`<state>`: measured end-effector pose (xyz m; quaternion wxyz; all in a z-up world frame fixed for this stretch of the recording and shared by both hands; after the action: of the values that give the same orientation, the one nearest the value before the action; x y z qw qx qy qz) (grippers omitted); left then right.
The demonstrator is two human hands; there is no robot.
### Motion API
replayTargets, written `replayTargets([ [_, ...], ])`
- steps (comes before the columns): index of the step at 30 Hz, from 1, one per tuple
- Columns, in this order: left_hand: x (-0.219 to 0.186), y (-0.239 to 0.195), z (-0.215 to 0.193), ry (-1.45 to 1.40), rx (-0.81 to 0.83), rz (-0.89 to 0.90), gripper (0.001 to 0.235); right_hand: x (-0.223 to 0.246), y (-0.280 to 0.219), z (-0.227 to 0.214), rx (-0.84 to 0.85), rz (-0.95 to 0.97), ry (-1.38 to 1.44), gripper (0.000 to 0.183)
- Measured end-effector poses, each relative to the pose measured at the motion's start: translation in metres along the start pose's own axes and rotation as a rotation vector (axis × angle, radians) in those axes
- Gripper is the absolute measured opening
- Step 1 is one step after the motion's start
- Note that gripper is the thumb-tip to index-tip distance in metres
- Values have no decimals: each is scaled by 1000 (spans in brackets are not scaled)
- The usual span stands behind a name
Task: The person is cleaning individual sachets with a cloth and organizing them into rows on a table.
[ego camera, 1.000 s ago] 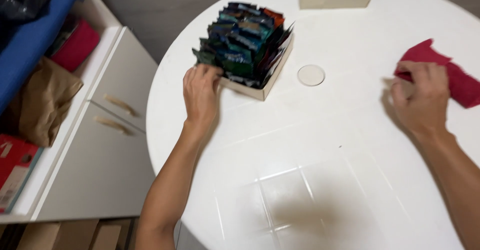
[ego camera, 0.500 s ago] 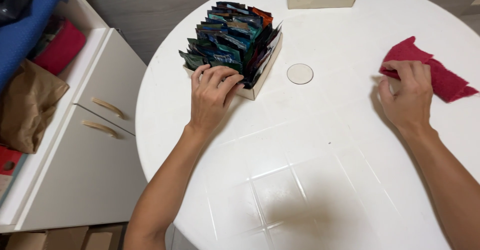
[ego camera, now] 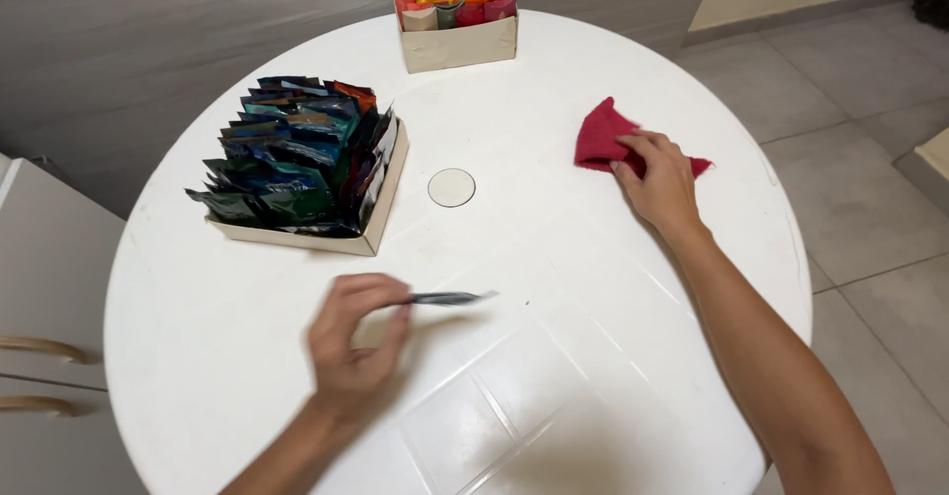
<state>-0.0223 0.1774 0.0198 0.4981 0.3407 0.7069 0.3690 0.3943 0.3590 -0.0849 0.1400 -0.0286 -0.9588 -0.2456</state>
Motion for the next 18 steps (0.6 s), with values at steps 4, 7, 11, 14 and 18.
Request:
replayTargets([
  [4,33,-19,37,-174,176,-555,7,13,-4,8,30,-46,-42,30],
  [7,69,-44,44,-175,210,-895,16,115,-40,-64,-208,-286,383,32],
  [11,85,-52,37,102,412,-937,15,206,-109,-74,-157,-421,530,31],
  [14,104,-68,43,208,550,-874,14,249,-153,-59,-79,-695,352,28],
  [18,104,-69,48,248,630,-801,13,255,-172,-41,262,-735,465,33],
])
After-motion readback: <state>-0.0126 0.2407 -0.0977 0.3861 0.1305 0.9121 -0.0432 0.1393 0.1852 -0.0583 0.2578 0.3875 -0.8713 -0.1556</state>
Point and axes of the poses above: each hand's wrist, its own y-axis towards the middle knuckle, its own z-axis out of the palm, x = y × z, the point moved 8 cm from there along y, towards the middle knuckle, and after that the axes turned 9 degrees about -y, right-handed, at the moved point
